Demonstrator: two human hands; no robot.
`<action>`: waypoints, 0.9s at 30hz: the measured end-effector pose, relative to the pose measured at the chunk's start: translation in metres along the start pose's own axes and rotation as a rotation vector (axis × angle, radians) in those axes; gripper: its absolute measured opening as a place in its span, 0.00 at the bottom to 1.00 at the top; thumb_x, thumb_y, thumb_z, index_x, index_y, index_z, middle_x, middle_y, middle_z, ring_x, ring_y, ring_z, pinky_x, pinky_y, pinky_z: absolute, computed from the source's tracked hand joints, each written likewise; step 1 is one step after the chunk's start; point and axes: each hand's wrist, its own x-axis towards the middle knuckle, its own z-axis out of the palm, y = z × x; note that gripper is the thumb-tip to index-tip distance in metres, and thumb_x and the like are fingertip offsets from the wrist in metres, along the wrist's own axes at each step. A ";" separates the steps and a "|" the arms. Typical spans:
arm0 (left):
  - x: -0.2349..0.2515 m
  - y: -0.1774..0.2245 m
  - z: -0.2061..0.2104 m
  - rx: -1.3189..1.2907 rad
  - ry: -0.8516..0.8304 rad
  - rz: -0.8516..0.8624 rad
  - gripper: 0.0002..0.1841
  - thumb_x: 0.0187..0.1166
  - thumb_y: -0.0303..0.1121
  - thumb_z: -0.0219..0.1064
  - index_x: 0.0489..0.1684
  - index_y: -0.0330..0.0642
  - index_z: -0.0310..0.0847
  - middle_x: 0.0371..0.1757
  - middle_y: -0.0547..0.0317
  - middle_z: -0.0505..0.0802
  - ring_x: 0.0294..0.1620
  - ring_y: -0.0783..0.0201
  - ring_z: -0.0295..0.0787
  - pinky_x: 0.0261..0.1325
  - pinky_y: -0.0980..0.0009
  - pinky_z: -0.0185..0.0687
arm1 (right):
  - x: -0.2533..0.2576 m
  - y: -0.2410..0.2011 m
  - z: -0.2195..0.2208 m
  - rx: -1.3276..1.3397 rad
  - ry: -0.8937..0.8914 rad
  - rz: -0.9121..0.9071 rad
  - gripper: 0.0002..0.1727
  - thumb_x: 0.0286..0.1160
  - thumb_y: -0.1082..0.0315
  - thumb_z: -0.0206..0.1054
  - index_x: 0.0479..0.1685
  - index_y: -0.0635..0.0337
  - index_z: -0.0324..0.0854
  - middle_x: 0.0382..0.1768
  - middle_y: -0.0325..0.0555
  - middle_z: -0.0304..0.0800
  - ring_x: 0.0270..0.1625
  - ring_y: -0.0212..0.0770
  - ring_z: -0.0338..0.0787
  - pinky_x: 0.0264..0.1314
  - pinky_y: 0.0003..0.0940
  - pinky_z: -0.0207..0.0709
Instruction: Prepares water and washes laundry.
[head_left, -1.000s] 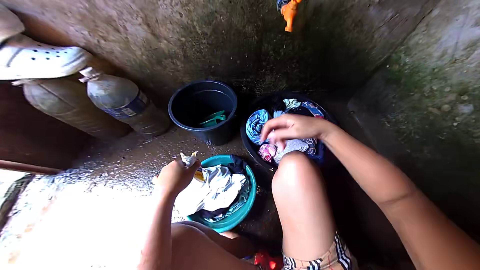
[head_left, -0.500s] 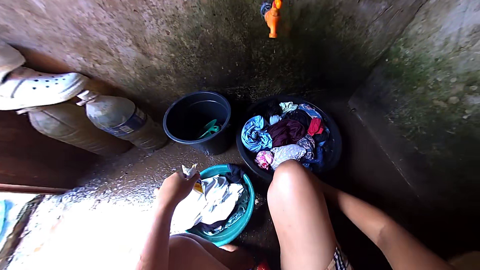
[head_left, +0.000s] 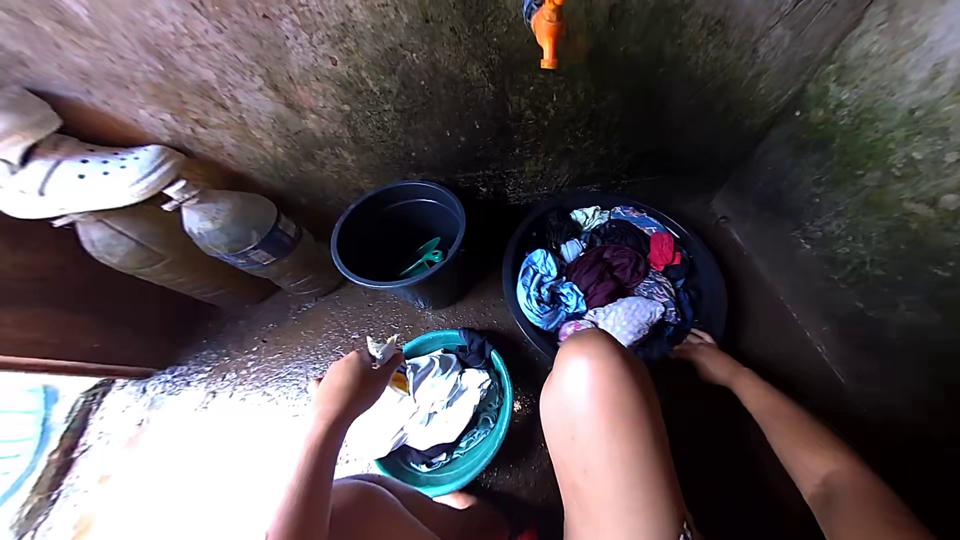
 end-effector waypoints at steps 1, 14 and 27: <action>-0.001 0.000 0.000 -0.005 0.002 0.002 0.29 0.86 0.54 0.63 0.51 0.27 0.85 0.53 0.27 0.90 0.64 0.29 0.83 0.70 0.24 0.61 | -0.004 0.013 -0.003 -0.025 0.023 0.047 0.28 0.58 0.86 0.72 0.63 0.56 0.91 0.68 0.55 0.89 0.81 0.63 0.75 0.92 0.72 0.37; -0.003 -0.015 -0.008 -0.092 0.067 0.030 0.27 0.86 0.53 0.63 0.49 0.29 0.86 0.50 0.30 0.91 0.61 0.31 0.86 0.70 0.23 0.60 | 0.092 -0.131 -0.169 0.019 0.227 0.321 0.20 0.84 0.68 0.59 0.67 0.73 0.82 0.71 0.72 0.81 0.79 0.70 0.76 0.80 0.67 0.66; 0.000 -0.015 -0.005 -0.042 0.025 -0.026 0.27 0.87 0.54 0.61 0.49 0.32 0.86 0.51 0.34 0.92 0.62 0.34 0.86 0.70 0.26 0.62 | 0.212 -0.261 -0.052 0.134 -0.036 0.278 0.46 0.68 0.64 0.73 0.89 0.67 0.56 0.72 0.66 0.82 0.83 0.60 0.74 0.95 0.55 0.41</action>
